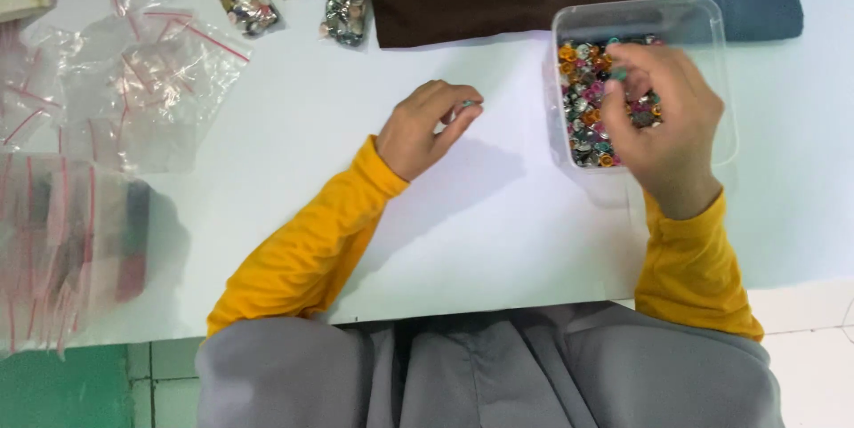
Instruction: Sorting and bagging small colorful buttons from a plastic container into individual plastic bags.
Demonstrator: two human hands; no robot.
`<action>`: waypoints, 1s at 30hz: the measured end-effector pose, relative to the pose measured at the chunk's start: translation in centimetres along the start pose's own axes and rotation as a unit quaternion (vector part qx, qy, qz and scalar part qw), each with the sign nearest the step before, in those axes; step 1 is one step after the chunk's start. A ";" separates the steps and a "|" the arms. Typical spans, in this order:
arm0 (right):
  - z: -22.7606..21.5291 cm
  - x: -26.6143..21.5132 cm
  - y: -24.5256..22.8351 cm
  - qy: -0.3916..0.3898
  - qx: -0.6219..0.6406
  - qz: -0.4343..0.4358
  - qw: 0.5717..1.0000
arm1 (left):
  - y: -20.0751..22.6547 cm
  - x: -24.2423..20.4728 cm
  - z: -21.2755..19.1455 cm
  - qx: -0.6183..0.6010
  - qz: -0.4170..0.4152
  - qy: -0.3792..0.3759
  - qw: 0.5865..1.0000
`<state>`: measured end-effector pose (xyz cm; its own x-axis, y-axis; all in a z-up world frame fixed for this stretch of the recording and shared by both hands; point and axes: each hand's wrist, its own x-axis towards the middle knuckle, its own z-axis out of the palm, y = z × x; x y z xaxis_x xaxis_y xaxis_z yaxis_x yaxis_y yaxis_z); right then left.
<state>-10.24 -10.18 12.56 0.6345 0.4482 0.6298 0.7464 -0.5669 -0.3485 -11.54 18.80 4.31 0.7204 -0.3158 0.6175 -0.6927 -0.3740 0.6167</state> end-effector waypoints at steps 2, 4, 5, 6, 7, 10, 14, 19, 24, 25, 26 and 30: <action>3.7 0.2 -1.6 -0.019 0.059 0.020 0.998 | -1.6 -3.7 -2.9 0.011 -0.072 -0.007 0.997; 7.3 0.8 -3.6 -0.038 0.114 0.043 0.992 | -3.0 -6.9 -5.7 0.019 -0.141 -0.015 0.990; 9.1 1.4 -5.0 -0.055 0.097 -0.020 0.994 | -3.6 -8.2 -7.1 0.039 -0.174 -0.036 0.983; 10.9 1.9 -6.3 -0.070 0.080 -0.084 0.991 | -4.2 -9.7 -8.5 0.057 -0.206 -0.057 0.975; 12.8 2.0 -6.3 -0.074 0.082 -0.087 0.990 | -4.2 -10.0 -9.3 0.058 -0.210 -0.052 0.975; 18.2 2.3 -6.1 -0.075 0.038 -0.151 0.985 | -5.1 -10.8 -11.2 0.113 -0.245 -0.052 0.962; 22.7 2.6 -6.1 -0.087 -0.034 -0.153 0.984 | -7.6 -11.4 -11.9 0.207 -0.135 -0.036 0.968; 23.9 2.6 -6.0 -0.081 -0.044 -0.147 0.985 | -7.8 -11.0 -11.6 0.229 -0.130 -0.028 0.964; 23.1 2.8 -6.1 -0.086 -0.028 -0.133 0.987 | -8.2 -11.2 -11.5 0.235 -0.131 -0.029 0.963; 22.8 2.7 -5.8 -0.086 -0.027 -0.133 0.987 | -7.9 -11.2 -11.6 0.236 -0.132 -0.029 0.962; 22.5 2.5 -5.6 -0.078 -0.038 -0.126 0.988 | -7.6 -11.3 -11.8 0.228 -0.130 -0.030 0.965; 21.7 1.6 -4.1 -0.075 -0.076 -0.109 0.988 | -8.0 -11.8 -11.6 0.222 -0.127 -0.036 0.966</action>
<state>-7.95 7.87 -0.05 0.4924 0.6625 0.5644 0.8377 -0.5368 -0.1007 -14.92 35.61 -2.27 0.8769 -0.2191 0.4279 -0.4213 -0.7791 0.4642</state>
